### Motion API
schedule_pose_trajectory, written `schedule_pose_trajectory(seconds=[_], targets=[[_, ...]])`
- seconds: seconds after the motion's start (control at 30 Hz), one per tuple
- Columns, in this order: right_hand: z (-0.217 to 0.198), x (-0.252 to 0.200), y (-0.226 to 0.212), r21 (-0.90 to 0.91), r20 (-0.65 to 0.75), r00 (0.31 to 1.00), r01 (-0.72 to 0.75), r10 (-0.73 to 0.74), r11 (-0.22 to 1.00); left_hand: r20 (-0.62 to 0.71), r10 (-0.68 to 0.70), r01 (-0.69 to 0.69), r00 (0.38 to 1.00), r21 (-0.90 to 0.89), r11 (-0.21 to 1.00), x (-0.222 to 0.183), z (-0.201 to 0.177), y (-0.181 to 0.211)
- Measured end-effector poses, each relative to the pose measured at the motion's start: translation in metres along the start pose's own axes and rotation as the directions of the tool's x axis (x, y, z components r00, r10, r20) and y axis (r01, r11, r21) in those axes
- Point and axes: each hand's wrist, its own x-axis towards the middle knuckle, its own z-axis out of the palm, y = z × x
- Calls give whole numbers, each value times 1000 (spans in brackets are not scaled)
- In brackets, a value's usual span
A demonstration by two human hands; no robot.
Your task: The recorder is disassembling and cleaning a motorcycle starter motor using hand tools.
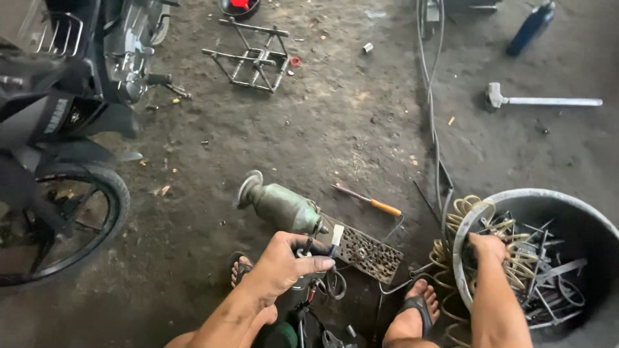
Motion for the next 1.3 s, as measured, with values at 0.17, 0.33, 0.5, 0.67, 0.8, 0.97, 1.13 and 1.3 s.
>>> schedule_pose_trajectory(seconds=[0.17, 0.33, 0.5, 0.67, 0.8, 0.97, 1.13, 1.3], targets=[[-20, 10, 32, 530, 371, 929, -215, 5, 820, 31, 83, -82, 996, -10, 997, -5, -7, -2], [-68, -83, 71, 669, 508, 804, -143, -308, 730, -23, 110, -111, 994, -49, 993, -16, -13, 8], [-155, -224, 84, 601, 255, 915, 104, -313, 793, -14, 207, -207, 978, -145, 968, -26, -28, 9], [-286, -375, 52, 682, 165, 888, 211, -428, 700, 15, 308, -297, 951, -233, 926, -32, -45, 4], [-337, -405, 29, 921, -36, 717, 294, -696, 255, 23, 348, -339, 937, -173, 925, -40, -58, 8], [-338, -484, -37, 987, -125, 585, 159, -802, -38, 20, 361, -345, 932, -252, 904, -53, -69, 13], [-273, -571, -71, 978, 209, 315, -94, -926, 189, -50, 434, -437, 899, -131, 890, -56, -83, 14], [-200, -577, -49, 885, 175, 226, 390, -958, 254, -60, 473, -476, 879, -49, 878, -62, -95, 11]])
